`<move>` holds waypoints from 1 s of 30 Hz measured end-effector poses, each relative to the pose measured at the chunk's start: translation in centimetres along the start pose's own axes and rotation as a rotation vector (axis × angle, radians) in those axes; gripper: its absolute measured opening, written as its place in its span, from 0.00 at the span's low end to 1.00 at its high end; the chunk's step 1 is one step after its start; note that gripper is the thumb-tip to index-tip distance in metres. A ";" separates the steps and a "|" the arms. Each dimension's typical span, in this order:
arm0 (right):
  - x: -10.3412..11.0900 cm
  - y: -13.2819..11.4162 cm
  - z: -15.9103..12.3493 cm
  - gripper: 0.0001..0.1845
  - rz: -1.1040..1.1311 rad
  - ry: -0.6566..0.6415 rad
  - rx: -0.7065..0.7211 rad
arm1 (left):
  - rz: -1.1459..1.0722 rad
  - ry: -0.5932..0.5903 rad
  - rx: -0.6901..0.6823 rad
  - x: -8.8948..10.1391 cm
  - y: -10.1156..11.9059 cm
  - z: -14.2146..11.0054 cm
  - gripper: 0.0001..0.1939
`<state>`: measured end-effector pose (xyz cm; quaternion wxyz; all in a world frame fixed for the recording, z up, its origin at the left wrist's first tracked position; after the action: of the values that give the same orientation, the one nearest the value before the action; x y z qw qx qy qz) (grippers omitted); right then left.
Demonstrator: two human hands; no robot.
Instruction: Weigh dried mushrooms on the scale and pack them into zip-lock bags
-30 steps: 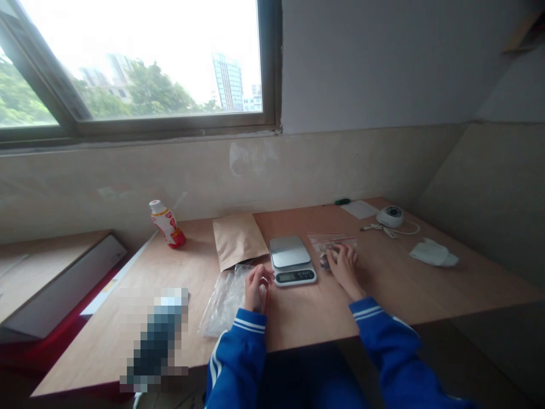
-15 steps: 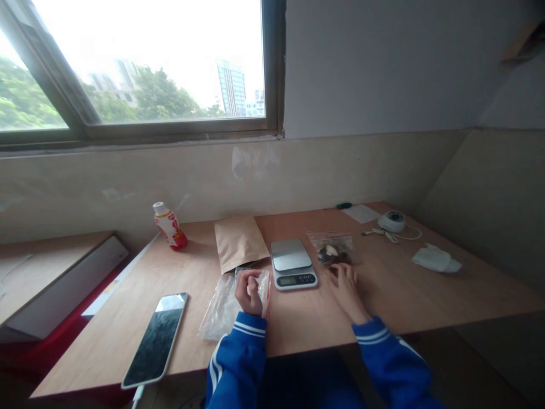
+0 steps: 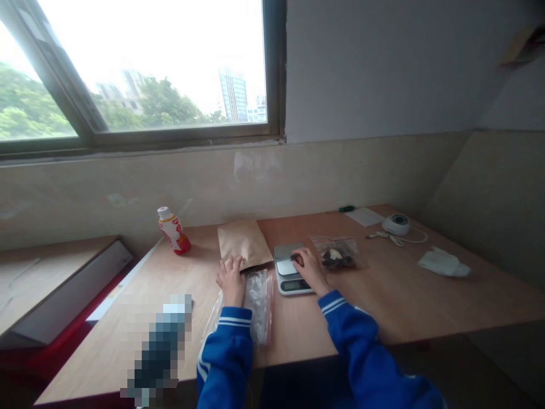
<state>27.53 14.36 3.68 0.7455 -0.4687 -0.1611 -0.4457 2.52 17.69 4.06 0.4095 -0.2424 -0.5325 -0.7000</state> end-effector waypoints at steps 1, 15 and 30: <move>-0.1 -0.4 -0.1 0.13 -0.030 0.009 0.000 | -0.011 0.003 -0.025 -0.4 -0.5 0.2 0.22; -5.0 -12.9 -4.8 0.15 0.183 -0.373 0.319 | -0.369 0.512 -0.337 0.5 -1.7 -1.0 0.13; -4.5 -13.5 -6.3 0.10 -0.099 -0.481 0.307 | -0.502 0.672 -0.237 2.1 -1.6 -1.6 0.11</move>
<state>12.96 9.18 5.06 0.7255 -0.4340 -0.4214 -0.3281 0.20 15.65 4.26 0.3465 0.0907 -0.3281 -0.8741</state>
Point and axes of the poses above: each hand's wrist, its own z-axis towards the middle knuckle, its own x-axis out of the back of the hand, y = z × x, the point moved 6 cm from there along z, towards the middle knuckle, and after that the axes turned 4 degrees about -z, right-handed, at the moved point
